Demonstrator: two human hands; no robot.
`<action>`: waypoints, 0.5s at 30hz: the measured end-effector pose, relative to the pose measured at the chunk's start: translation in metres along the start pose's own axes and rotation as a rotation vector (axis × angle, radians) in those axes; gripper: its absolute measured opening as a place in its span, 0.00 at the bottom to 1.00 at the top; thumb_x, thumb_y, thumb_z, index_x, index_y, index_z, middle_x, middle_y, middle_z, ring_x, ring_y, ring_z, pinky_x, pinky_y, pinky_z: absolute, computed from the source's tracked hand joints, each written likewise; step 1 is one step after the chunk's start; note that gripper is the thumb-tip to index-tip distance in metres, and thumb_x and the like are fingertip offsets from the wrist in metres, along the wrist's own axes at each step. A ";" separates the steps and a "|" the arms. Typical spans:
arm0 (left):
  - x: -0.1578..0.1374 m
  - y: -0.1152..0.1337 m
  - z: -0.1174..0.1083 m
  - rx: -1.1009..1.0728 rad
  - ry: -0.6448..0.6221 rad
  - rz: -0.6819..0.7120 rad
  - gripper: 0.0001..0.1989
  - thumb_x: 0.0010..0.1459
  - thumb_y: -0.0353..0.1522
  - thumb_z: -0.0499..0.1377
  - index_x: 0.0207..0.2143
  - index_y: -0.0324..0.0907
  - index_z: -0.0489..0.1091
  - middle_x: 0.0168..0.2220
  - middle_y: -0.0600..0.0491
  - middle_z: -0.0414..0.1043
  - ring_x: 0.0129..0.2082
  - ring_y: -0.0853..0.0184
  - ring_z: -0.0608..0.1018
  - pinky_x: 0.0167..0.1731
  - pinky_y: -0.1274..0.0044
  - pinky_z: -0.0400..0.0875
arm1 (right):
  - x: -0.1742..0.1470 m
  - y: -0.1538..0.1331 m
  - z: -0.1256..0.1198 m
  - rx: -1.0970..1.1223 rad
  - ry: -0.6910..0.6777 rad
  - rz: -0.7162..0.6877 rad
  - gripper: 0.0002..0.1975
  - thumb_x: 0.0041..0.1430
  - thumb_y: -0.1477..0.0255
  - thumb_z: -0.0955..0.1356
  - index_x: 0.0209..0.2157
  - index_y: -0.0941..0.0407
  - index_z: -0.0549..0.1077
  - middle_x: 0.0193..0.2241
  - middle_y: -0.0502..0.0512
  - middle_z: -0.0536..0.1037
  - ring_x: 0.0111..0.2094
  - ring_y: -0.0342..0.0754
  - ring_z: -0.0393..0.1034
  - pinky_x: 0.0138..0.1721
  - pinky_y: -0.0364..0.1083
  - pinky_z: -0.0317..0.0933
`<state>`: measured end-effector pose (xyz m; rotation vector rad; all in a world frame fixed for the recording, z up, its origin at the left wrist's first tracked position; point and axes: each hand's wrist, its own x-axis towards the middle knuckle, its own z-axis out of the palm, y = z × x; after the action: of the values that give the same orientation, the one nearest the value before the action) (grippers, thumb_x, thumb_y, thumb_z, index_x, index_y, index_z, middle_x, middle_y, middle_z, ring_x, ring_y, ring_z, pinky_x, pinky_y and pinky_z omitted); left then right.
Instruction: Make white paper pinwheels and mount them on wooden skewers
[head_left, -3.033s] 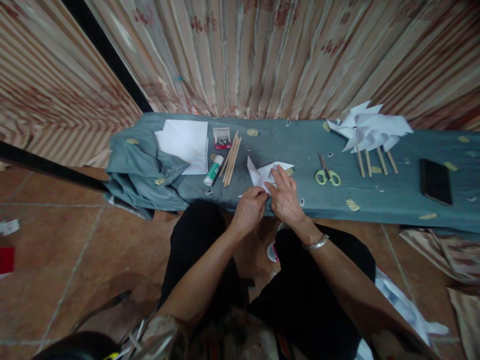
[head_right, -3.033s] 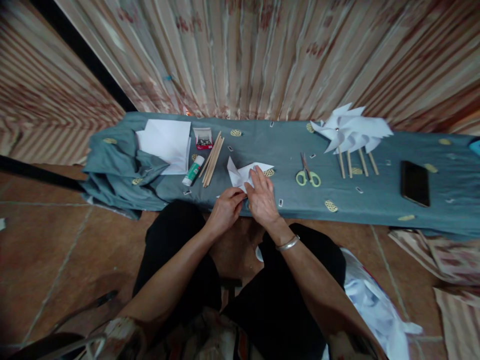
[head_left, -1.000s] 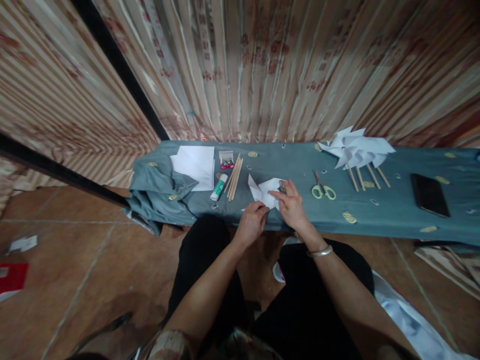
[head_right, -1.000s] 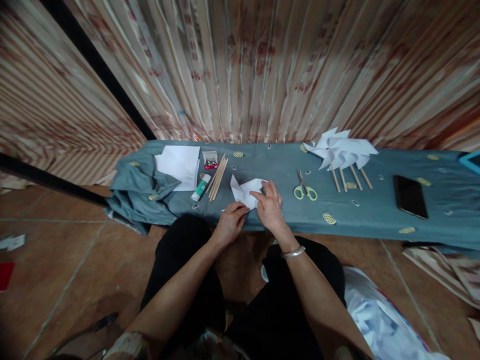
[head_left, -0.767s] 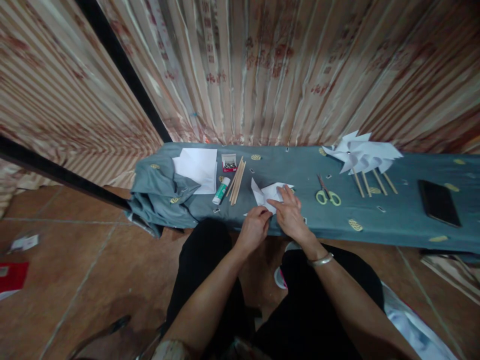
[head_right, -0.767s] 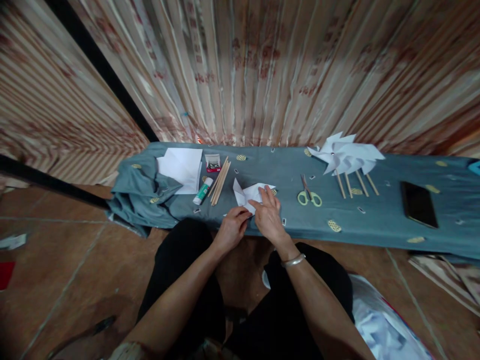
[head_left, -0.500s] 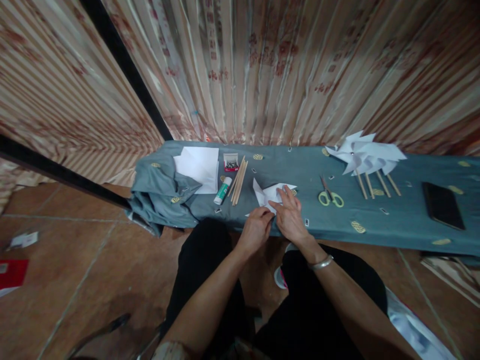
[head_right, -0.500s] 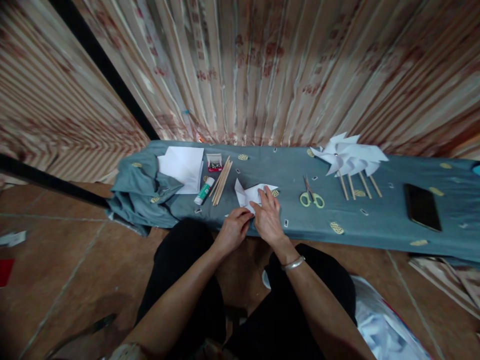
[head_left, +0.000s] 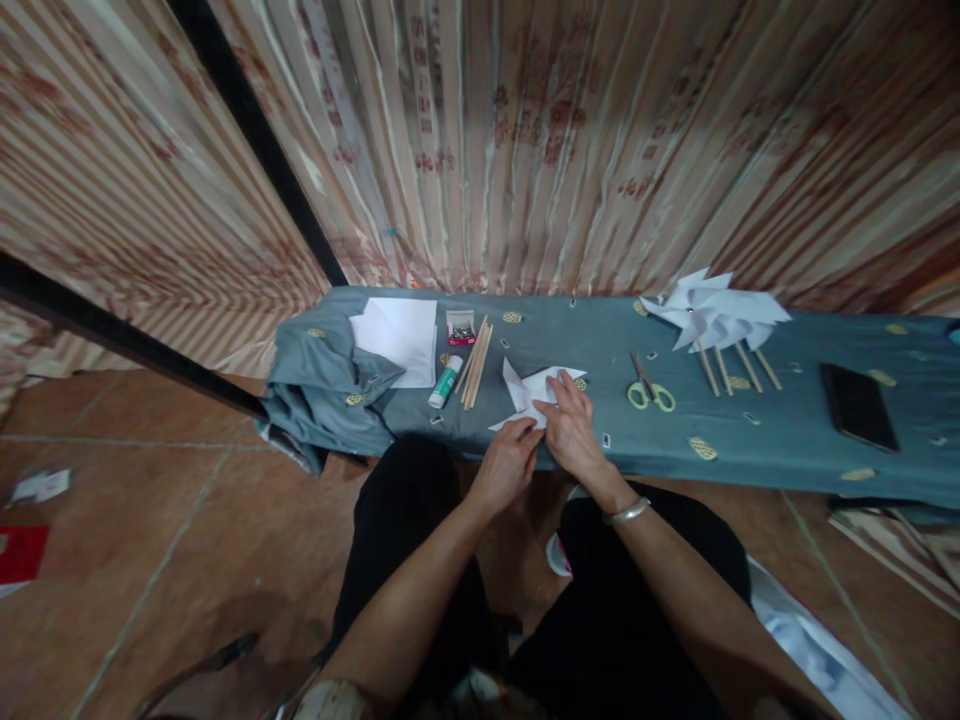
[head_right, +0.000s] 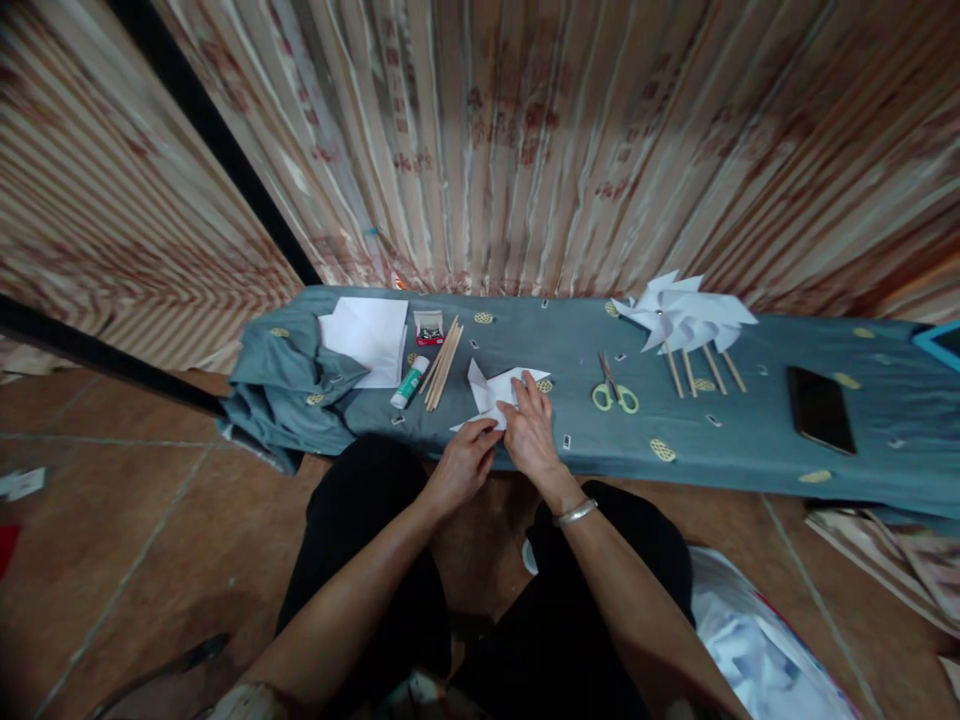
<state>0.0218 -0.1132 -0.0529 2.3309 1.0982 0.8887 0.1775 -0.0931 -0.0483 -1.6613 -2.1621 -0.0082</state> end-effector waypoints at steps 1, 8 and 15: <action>0.000 0.000 0.000 0.004 0.000 0.002 0.17 0.57 0.21 0.54 0.48 0.37 0.70 0.50 0.43 0.70 0.51 0.59 0.74 0.53 0.65 0.72 | 0.000 0.001 0.000 0.013 -0.003 0.013 0.20 0.59 0.81 0.60 0.45 0.59 0.79 0.62 0.68 0.64 0.68 0.62 0.45 0.59 0.65 0.50; 0.000 0.000 0.003 -0.007 0.017 -0.021 0.16 0.57 0.22 0.55 0.47 0.38 0.71 0.50 0.43 0.70 0.51 0.60 0.74 0.54 0.64 0.72 | 0.003 0.019 -0.002 0.183 0.036 0.176 0.25 0.56 0.82 0.58 0.48 0.52 0.78 0.61 0.60 0.66 0.67 0.58 0.49 0.58 0.64 0.56; 0.003 0.001 0.002 -0.027 0.011 -0.028 0.16 0.56 0.21 0.55 0.47 0.39 0.71 0.51 0.44 0.70 0.52 0.59 0.74 0.54 0.63 0.71 | 0.001 0.008 -0.009 0.100 0.009 0.086 0.23 0.57 0.82 0.59 0.46 0.54 0.79 0.62 0.63 0.63 0.67 0.62 0.46 0.59 0.66 0.52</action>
<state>0.0255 -0.1119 -0.0525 2.2863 1.1140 0.9018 0.1872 -0.0924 -0.0417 -1.6921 -2.0477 0.1156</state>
